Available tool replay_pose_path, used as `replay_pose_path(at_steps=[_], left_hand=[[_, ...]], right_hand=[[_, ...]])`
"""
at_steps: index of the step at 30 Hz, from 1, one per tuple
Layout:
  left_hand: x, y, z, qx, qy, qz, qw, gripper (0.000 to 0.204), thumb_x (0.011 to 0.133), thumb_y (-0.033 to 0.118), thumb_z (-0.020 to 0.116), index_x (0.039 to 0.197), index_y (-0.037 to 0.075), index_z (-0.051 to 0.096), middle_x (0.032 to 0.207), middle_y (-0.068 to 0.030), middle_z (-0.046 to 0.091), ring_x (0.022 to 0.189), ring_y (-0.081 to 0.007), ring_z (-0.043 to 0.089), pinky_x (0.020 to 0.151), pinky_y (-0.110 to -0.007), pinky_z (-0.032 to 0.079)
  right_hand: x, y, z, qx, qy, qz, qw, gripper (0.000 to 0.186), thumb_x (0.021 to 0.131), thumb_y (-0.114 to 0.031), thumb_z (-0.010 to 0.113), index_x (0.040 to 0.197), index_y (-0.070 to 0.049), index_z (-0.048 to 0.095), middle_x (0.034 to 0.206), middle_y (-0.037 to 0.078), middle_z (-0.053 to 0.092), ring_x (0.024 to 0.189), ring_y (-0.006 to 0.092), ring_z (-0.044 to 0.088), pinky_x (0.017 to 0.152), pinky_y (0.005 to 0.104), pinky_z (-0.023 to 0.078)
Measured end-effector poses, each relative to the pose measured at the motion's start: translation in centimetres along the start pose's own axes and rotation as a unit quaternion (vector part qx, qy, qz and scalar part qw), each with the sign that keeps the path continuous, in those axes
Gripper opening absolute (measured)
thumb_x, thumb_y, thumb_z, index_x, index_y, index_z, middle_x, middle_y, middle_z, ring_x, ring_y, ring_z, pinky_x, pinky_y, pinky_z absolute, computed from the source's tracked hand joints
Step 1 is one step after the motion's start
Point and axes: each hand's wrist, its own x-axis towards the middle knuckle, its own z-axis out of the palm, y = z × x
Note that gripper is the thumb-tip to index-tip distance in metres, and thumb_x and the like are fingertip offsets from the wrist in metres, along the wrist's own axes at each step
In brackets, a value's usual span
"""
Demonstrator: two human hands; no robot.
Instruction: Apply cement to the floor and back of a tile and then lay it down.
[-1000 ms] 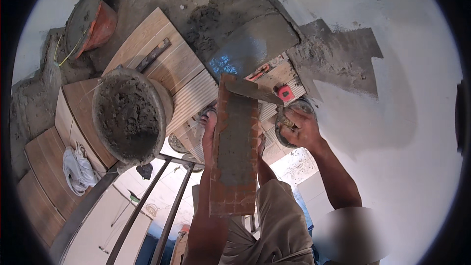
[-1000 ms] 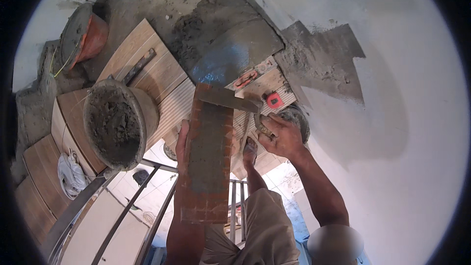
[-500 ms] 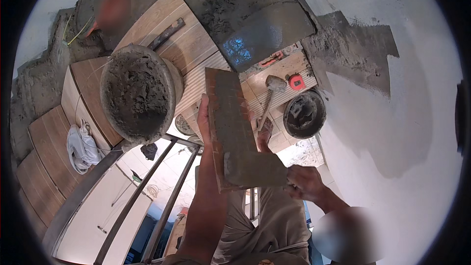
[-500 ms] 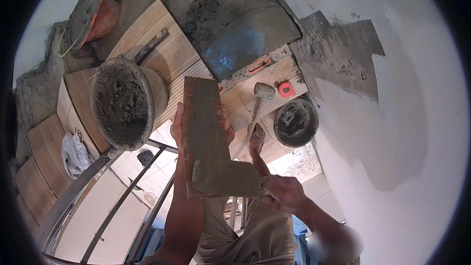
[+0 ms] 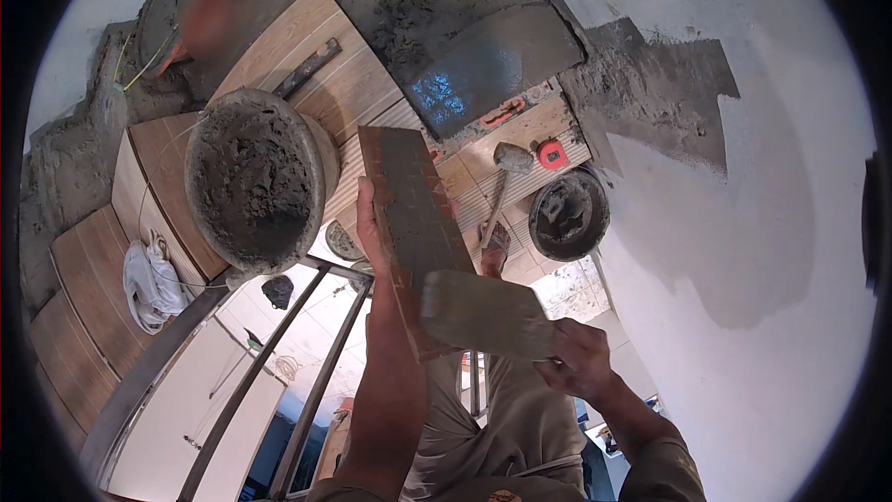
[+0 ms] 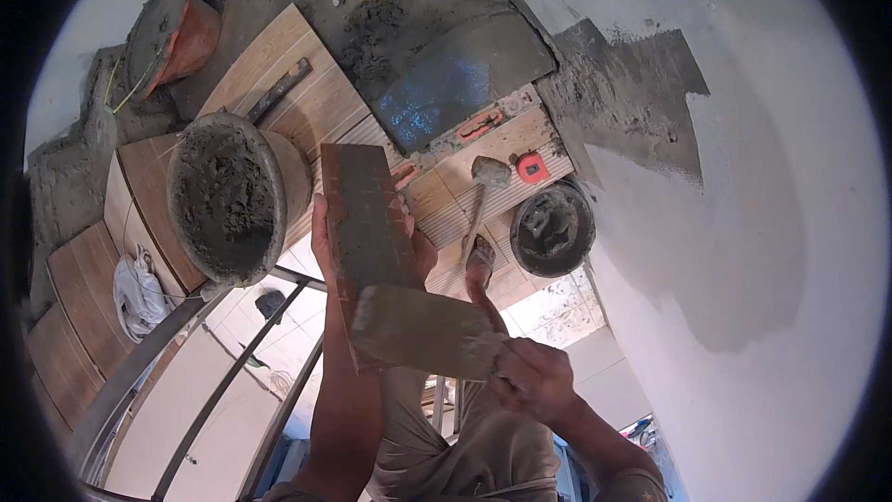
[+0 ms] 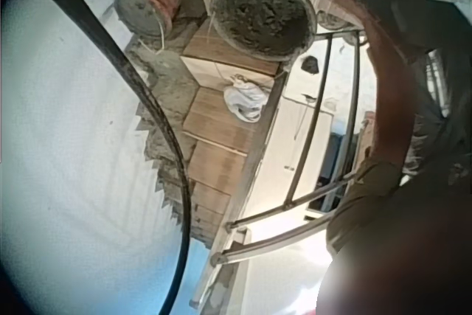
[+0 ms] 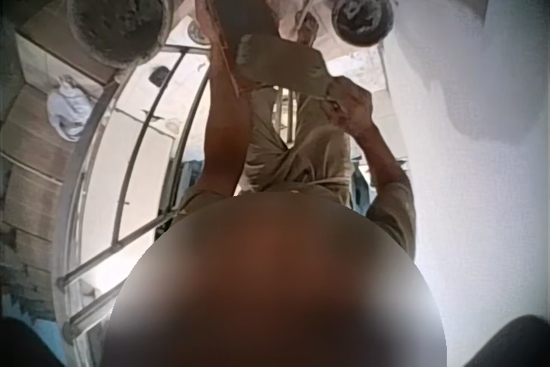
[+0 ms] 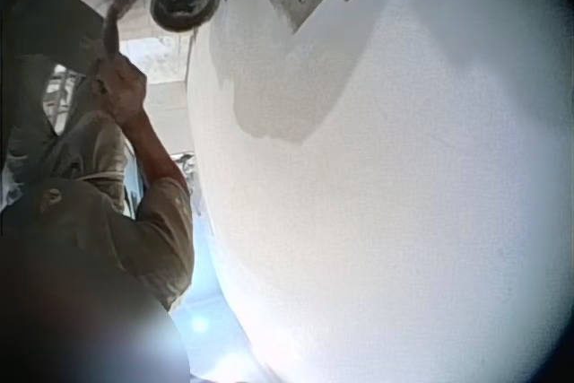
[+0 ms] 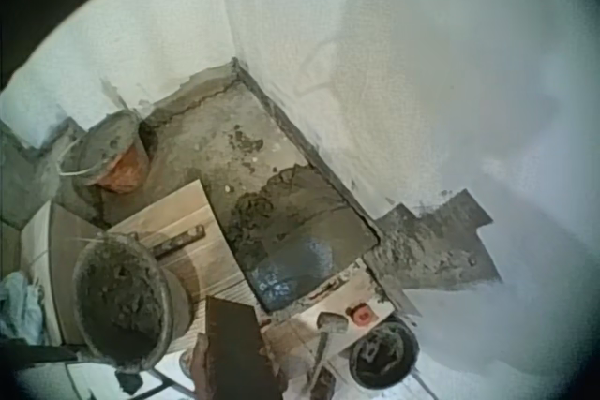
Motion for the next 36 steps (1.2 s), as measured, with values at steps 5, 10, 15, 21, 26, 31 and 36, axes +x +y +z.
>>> replay_pose_path(at_steps=[5, 10, 15, 21, 26, 31, 36], left_hand=[[-0.8, 1.9, -0.5, -0.004, -0.039, 0.021, 0.999, 0.077, 0.100, 0.068, 0.044, 0.132, -0.001, 0.056, 0.102, -0.0182, 0.070, 0.083, -0.0330, 0.071, 0.066, -0.045, 0.059], [-0.4, 1.8, 0.0, -0.002, -0.045, 0.001, 0.999, 0.079, 0.100, 0.068, 0.044, 0.134, -0.002, 0.055, 0.105, -0.0192, 0.070, 0.086, -0.0338, 0.072, 0.067, -0.044, 0.061], [-1.3, 1.4, 2.1, 0.002, -0.002, -0.013, 1.000, 0.081, 0.100, 0.069, 0.044, 0.137, -0.002, 0.053, 0.109, -0.0206, 0.069, 0.090, -0.0342, 0.072, 0.070, -0.045, 0.062], [-0.8, -1.5, 3.4, -0.014, 0.033, -0.027, 0.999, 0.084, 0.099, 0.072, 0.044, 0.141, 0.000, 0.051, 0.112, -0.0217, 0.068, 0.092, -0.0348, 0.072, 0.075, -0.047, 0.064], [-1.8, -1.5, 3.9, -0.011, 0.016, -0.029, 0.999, 0.087, 0.098, 0.074, 0.044, 0.142, 0.000, 0.050, 0.114, -0.0228, 0.067, 0.096, -0.0363, 0.071, 0.079, -0.046, 0.065], [-1.2, -2.2, 4.9, 0.041, -0.016, -0.037, 0.998, 0.080, 0.100, 0.066, 0.050, 0.142, -0.002, 0.050, 0.116, -0.0216, 0.067, 0.096, -0.0288, 0.072, 0.077, -0.037, 0.064], [3.2, -3.2, 7.0, 0.505, 0.108, 0.101, 0.850, 0.062, 0.086, 0.031, 0.083, 0.136, 0.000, 0.064, 0.119, -0.0160, 0.067, 0.090, -0.0250, 0.070, 0.082, -0.035, 0.055]], right_hand=[[-3.7, -1.9, 2.0, 0.008, -0.054, 0.002, 0.999, 0.034, 0.059, -0.003, 0.081, 0.087, -0.005, 0.062, 0.083, 0.009, 0.061, 0.066, 0.0270, 0.063, 0.053, 0.0388, 0.052], [-10.7, -0.2, -0.9, 0.054, -0.067, 0.037, 0.996, 0.026, 0.071, -0.011, 0.084, 0.090, -0.007, 0.066, 0.089, 0.011, 0.066, 0.068, 0.0288, 0.066, 0.054, 0.0408, 0.055], [-14.8, 8.5, 4.8, -0.094, -0.037, 0.343, 0.934, 0.028, 0.081, -0.019, 0.077, 0.094, -0.004, 0.057, 0.087, 0.019, 0.062, 0.081, 0.0429, 0.065, 0.068, 0.0531, 0.052], [-10.2, 23.2, 11.9, -0.156, -0.069, 0.525, 0.834, 0.038, 0.089, -0.026, 0.064, 0.118, -0.002, 0.059, 0.118, 0.025, 0.062, 0.109, 0.0448, 0.063, 0.090, 0.0564, 0.053], [-5.9, 29.2, 16.8, -0.114, -0.028, 0.525, 0.843, 0.041, 0.089, -0.029, 0.067, 0.119, -0.001, 0.062, 0.124, 0.027, 0.061, 0.120, 0.0450, 0.059, 0.101, 0.0548, 0.048], [-4.2, 31.3, 18.8, -0.166, 0.110, 0.333, 0.922, 0.038, 0.088, -0.034, 0.075, 0.099, 0.002, 0.067, 0.099, 0.026, 0.068, 0.104, 0.0444, 0.064, 0.092, 0.0535, 0.051], [0.5, 27.7, 20.0, -0.009, 0.098, 0.351, 0.931, 0.039, 0.090, -0.034, 0.075, 0.110, 0.000, 0.069, 0.102, 0.024, 0.071, 0.095, 0.0390, 0.071, 0.084, 0.0460, 0.057]])
